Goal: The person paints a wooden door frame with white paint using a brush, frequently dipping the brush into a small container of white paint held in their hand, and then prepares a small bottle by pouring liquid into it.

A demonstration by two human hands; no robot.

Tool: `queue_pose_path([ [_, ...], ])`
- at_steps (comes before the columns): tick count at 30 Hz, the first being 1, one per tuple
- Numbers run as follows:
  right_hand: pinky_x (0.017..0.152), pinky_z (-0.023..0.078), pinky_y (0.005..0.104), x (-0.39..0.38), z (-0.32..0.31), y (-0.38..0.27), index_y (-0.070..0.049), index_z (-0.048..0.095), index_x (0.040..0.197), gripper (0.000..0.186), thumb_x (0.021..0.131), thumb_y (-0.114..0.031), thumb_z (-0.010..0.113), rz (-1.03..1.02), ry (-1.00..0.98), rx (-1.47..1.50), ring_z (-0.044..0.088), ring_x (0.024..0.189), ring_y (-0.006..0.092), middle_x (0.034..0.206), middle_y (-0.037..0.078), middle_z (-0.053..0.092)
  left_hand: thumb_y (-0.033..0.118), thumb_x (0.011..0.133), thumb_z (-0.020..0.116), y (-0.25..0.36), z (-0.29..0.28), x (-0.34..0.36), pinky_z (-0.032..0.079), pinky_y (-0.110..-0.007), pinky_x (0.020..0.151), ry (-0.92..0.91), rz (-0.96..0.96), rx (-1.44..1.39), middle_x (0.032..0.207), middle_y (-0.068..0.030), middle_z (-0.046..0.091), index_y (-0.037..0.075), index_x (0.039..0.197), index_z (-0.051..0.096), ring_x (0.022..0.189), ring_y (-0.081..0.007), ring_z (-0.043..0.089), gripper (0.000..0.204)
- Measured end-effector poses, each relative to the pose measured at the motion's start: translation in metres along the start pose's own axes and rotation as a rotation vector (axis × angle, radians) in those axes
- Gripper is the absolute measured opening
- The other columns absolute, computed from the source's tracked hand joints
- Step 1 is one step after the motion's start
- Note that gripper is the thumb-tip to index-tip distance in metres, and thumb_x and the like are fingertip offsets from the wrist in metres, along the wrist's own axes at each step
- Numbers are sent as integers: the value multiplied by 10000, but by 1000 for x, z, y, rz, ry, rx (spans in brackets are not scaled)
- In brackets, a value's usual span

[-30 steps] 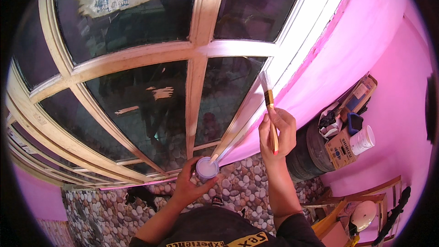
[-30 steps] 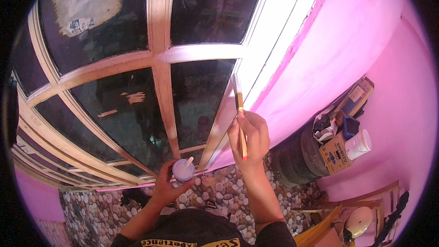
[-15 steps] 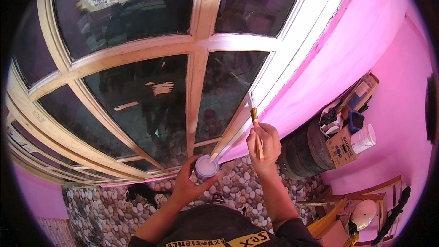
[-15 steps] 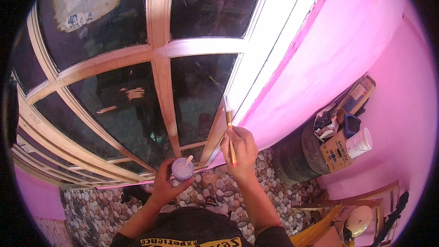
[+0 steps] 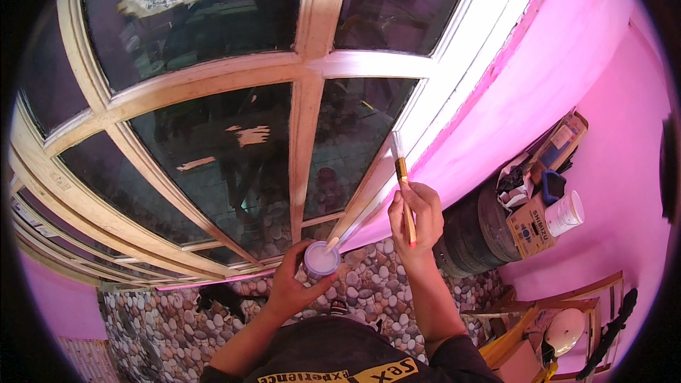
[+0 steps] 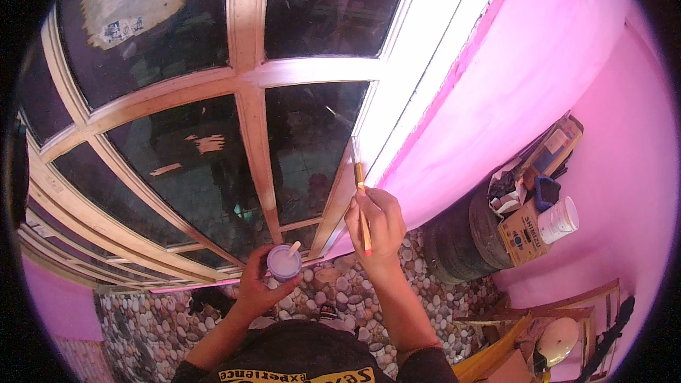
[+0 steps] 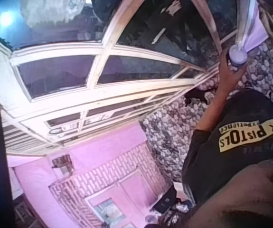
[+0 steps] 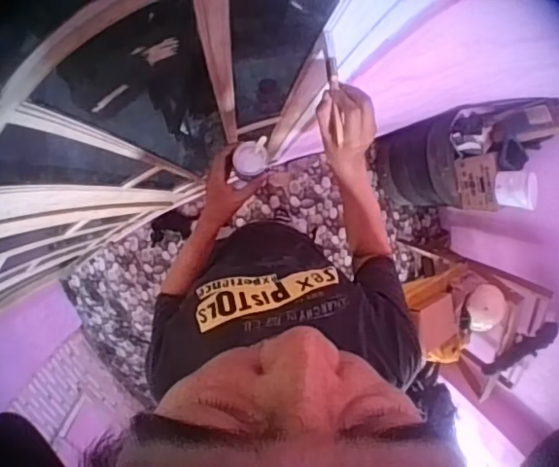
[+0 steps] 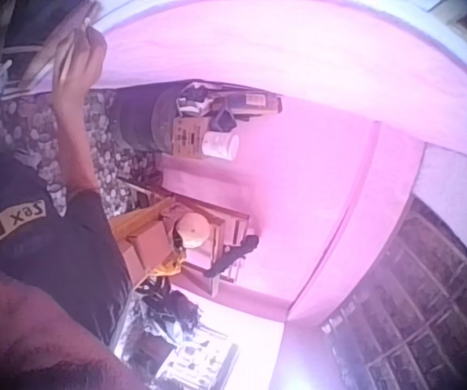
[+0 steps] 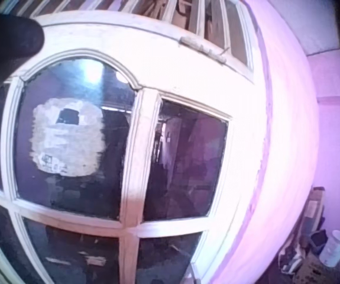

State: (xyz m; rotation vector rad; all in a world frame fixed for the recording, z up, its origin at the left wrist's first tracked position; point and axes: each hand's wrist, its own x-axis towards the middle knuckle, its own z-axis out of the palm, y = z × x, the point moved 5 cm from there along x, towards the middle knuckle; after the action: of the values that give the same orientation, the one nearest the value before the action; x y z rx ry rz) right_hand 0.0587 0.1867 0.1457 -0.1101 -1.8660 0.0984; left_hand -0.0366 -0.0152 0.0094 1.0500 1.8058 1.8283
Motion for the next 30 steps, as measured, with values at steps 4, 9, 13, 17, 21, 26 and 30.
queue_pose_path([
  [4, 711, 589, 373, -10, 3, 1, 17, 664, 1091, 323, 799, 98, 774, 45, -56, -16, 712, 847, 327, 1000, 194, 684, 139, 777, 924, -2, -1, 0, 493, -395, 1078, -1, 6, -13, 1326, -168, 594, 13, 1420, 413, 1235, -253, 617, 831],
  [9, 688, 585, 361, -13, 1, -1, 9, 658, 1072, 280, 823, 81, 765, 33, -61, -28, 717, 821, 309, 982, 189, 689, 139, 784, 918, -1, -4, 0, 480, -384, 1082, 24, -18, -50, 1316, -164, 609, 2, 1415, 442, 1233, -247, 617, 802],
  [13, 666, 582, 345, 2, -5, -5, 0, 649, 1062, 236, 858, 58, 753, -9, 5, -48, 723, 801, 290, 964, 182, 695, 139, 791, 911, 0, -3, 1, 471, -377, 1084, 35, -25, -87, 1312, -162, 620, -5, 1411, 468, 1230, -242, 620, 776],
  [17, 669, 584, 345, 4, -1, -3, 1, 653, 1052, 229, 856, 57, 757, -7, 1, -46, 723, 802, 292, 959, 184, 694, 139, 790, 910, 1, -2, 2, 473, -376, 1082, 35, -3, -70, 1312, -162, 620, -6, 1413, 469, 1226, -243, 624, 777],
  [21, 704, 583, 374, -10, 3, -1, 15, 671, 1078, 309, 799, 98, 773, 49, -70, -21, 710, 846, 328, 993, 187, 683, 141, 787, 912, -2, -3, 2, 475, -376, 1079, 35, -11, -75, 1309, -163, 622, -8, 1419, 466, 1223, -244, 627, 787],
  [26, 698, 582, 371, -12, 1, -4, 11, 671, 1086, 314, 800, 90, 775, 48, -86, -13, 710, 844, 324, 992, 181, 685, 144, 786, 915, -4, -4, 2, 476, -379, 1078, 43, -12, -81, 1309, -163, 622, -5, 1424, 465, 1225, -245, 627, 795],
  [30, 663, 577, 340, 6, -3, -9, 5, 657, 1037, 200, 868, 47, 754, -1, -15, -61, 722, 807, 280, 971, 182, 695, 144, 785, 916, -5, -3, 1, 477, -379, 1078, 39, -13, -86, 1312, -161, 621, -3, 1423, 468, 1224, -246, 627, 793],
])
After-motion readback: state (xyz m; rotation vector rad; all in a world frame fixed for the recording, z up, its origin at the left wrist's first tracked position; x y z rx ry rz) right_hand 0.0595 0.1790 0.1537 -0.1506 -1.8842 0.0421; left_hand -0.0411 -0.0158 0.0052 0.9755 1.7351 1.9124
